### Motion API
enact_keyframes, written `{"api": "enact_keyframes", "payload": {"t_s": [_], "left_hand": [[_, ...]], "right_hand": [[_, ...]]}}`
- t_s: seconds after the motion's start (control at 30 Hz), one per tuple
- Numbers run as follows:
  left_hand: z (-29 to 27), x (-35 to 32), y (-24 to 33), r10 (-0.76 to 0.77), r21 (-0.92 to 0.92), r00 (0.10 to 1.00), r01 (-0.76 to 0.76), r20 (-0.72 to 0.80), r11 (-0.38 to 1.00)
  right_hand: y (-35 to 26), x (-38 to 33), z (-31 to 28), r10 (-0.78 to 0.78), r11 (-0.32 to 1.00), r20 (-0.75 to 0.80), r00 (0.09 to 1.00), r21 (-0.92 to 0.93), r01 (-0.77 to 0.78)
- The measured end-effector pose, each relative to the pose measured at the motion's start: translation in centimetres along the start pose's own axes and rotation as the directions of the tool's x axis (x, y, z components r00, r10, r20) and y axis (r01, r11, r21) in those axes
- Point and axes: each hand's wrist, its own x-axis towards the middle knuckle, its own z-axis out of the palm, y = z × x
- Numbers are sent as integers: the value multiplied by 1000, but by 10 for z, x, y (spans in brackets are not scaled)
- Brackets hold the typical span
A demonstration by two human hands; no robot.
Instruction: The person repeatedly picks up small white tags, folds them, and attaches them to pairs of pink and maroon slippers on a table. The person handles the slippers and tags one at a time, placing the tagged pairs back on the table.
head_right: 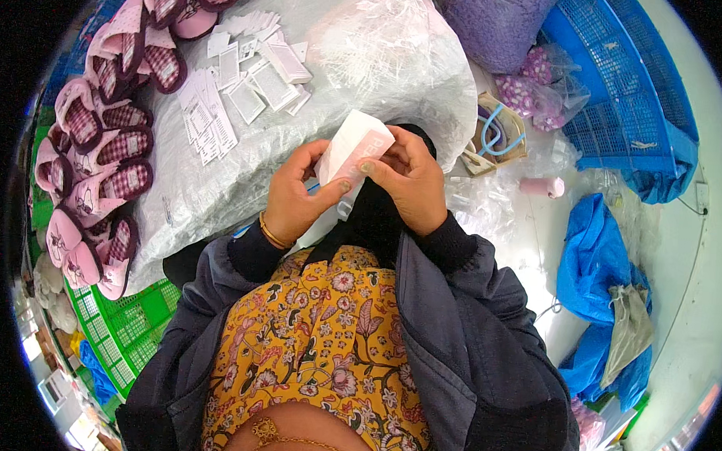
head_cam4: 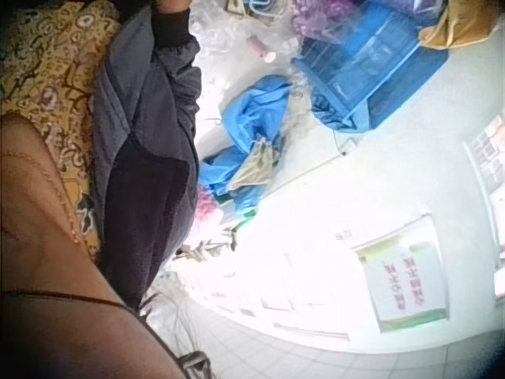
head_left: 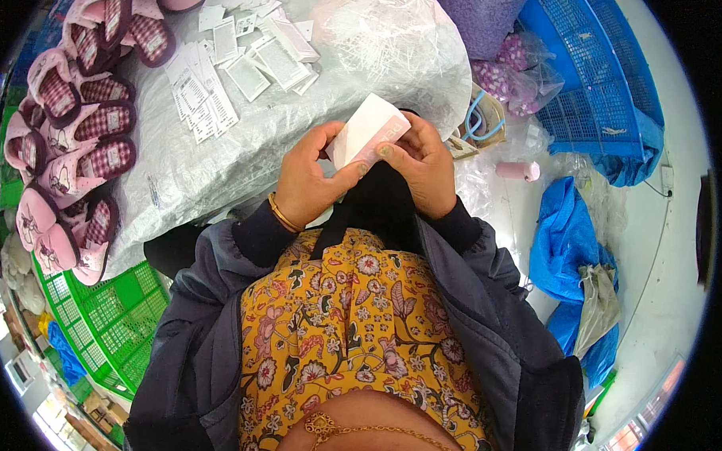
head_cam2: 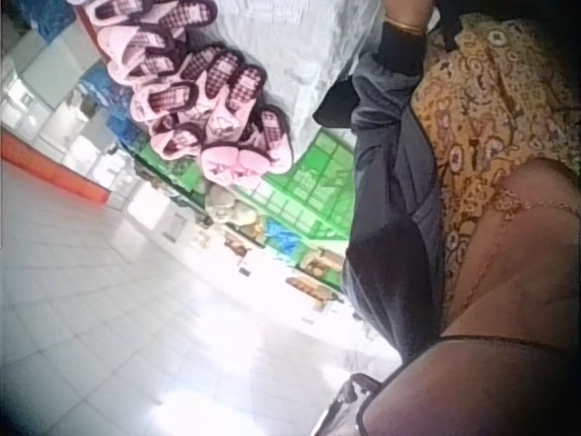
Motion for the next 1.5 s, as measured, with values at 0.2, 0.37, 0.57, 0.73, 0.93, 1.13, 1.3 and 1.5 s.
{"api": "enact_keyframes", "payload": {"t_s": [0.2,0.37,0.57,0.73,0.93,1.13,1.3,1.5], "left_hand": [[-8,-2,6,68,34,996,-66,-58,997],[-6,-4,10,-148,-473,989,142,25,870],[-5,-6,14,-177,-485,982,188,67,854],[2,-10,13,-135,-451,990,133,27,883],[5,-12,6,-181,-506,982,180,47,844],[-5,-12,11,-216,-730,961,273,174,627],[-28,-7,29,-101,-386,838,350,537,854],[-43,-12,41,-110,-231,869,248,482,941]], "right_hand": [[-3,-1,2,-58,998,30,998,41,57],[-6,-6,4,-101,994,19,995,44,101],[-7,-15,11,-200,979,-3,980,-37,200],[-10,-15,8,-167,930,25,986,-327,166],[-5,-18,0,-79,985,26,996,-153,83],[10,-4,-23,2,999,-98,995,39,2],[-15,26,-8,-57,998,47,997,-33,58],[-18,67,2,69,945,167,984,304,-117]]}}
